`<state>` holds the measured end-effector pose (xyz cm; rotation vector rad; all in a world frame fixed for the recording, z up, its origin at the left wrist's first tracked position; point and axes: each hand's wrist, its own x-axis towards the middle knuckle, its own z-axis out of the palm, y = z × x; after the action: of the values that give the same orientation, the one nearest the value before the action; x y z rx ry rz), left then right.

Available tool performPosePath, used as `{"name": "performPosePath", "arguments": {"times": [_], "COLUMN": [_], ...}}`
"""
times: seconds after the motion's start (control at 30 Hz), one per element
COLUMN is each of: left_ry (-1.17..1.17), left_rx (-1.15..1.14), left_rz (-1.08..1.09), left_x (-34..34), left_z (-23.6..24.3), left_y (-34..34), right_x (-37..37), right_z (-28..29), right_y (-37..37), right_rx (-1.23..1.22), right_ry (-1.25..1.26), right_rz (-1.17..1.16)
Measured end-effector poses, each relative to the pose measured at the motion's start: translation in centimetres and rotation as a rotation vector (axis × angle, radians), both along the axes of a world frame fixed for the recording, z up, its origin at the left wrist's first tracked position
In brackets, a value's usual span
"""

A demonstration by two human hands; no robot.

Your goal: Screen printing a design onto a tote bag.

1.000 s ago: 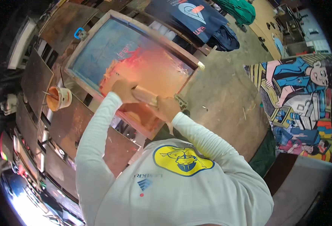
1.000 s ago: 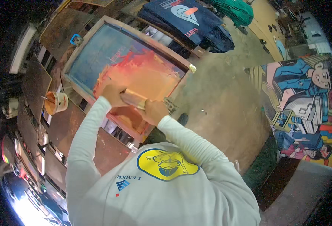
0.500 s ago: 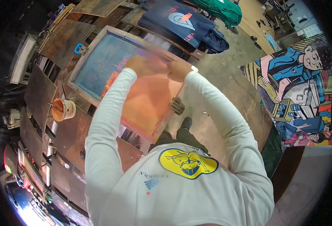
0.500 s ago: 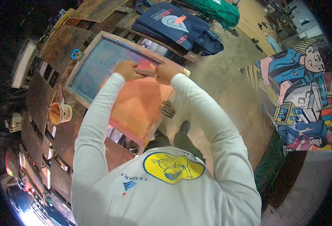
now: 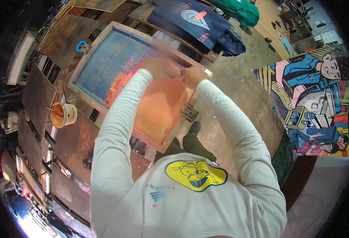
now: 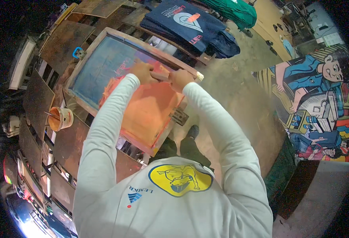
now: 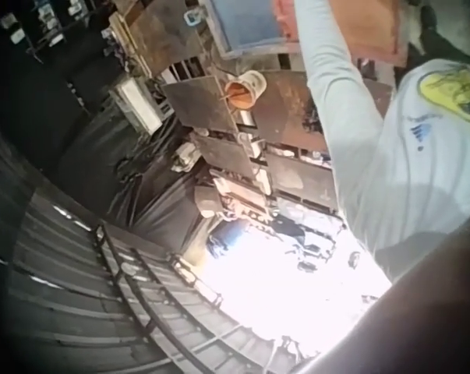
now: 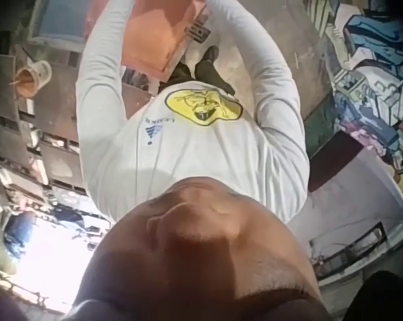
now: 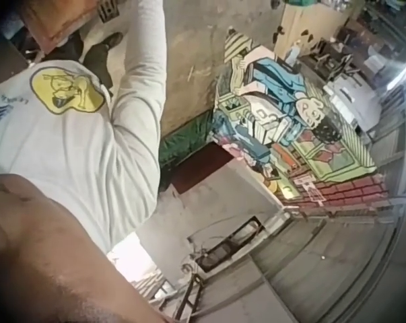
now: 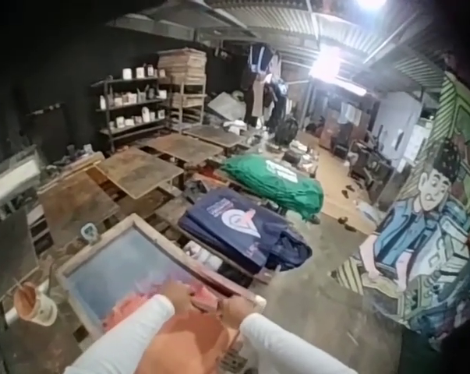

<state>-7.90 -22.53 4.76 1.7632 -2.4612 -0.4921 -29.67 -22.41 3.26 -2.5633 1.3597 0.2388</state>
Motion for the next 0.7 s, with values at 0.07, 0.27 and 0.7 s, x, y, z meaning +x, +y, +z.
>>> {"name": "performPosePath", "arguments": {"times": [0.07,0.27,0.7], "left_ry": [0.105,0.180,0.015], "left_rx": [-0.114,0.052,0.023], "left_rz": [0.030,0.063,-0.006], "left_x": [1.3,5.4,0.4], "left_z": [-2.6,-3.3,1.1], "left_y": [1.6,10.3,3.8], "right_x": [0.8,3.9,-1.3], "right_z": [-0.2,-2.1,-0.7], "right_y": [2.1,11.1,3.1], "right_rx": [0.010,0.141,0.083], "right_ry": [-0.113,-0.268,-0.228], "right_rz": [-0.078,-0.123,0.005]}}
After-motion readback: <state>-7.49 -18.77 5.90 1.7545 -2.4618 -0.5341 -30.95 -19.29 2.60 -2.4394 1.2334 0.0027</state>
